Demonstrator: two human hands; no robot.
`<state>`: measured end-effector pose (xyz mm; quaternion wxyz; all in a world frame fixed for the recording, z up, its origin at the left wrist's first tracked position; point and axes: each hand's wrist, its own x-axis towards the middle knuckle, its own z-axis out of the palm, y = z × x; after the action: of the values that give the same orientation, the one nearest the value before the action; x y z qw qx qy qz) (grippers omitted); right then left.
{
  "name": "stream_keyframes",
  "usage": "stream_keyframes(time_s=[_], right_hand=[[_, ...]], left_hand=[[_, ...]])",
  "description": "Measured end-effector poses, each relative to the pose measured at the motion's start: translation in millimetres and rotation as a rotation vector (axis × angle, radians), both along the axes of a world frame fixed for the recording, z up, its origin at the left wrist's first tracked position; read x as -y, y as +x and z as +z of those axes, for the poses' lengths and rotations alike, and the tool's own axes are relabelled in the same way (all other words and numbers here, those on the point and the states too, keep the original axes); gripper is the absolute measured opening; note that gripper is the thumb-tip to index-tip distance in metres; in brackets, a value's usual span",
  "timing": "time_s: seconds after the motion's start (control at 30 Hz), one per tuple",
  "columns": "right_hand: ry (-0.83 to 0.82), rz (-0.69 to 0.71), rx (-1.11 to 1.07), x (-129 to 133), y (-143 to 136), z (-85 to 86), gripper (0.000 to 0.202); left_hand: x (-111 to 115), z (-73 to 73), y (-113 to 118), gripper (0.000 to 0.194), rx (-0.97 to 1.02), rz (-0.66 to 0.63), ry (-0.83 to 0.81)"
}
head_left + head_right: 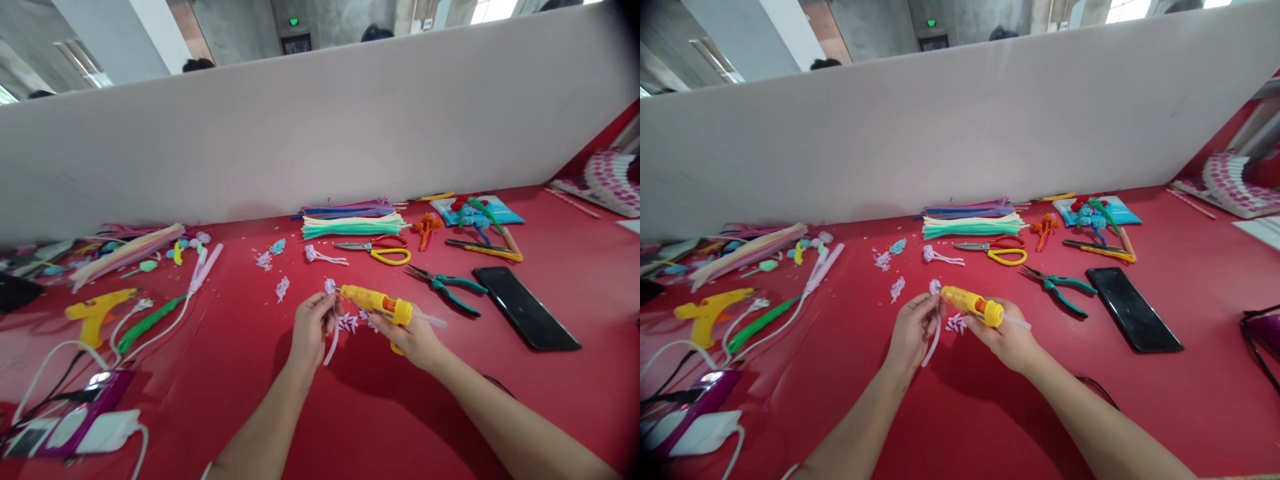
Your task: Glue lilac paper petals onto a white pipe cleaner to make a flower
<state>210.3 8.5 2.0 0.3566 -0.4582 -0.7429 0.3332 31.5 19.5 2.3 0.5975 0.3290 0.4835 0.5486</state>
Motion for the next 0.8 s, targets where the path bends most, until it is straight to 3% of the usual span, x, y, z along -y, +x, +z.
stream_keyframes(time_s=[0.43,0.63,0.8], right_hand=[[-0.030,-0.027,0.031,2,-2,7.0,0.032],[-0.039,-0.044,0.063,3,-3,9.3,0.028],[-0.074,-0.215,0.068,-9,3,2.5,0.026]], left_hand=[[0,-1.5,0,0.020,-0.048,-0.005,0.029],[-1,-2.1,-7,0.027,-0.346,-0.002,0.126],[-6,-3.6,-13,0.020,-0.318,0.079,0.129]])
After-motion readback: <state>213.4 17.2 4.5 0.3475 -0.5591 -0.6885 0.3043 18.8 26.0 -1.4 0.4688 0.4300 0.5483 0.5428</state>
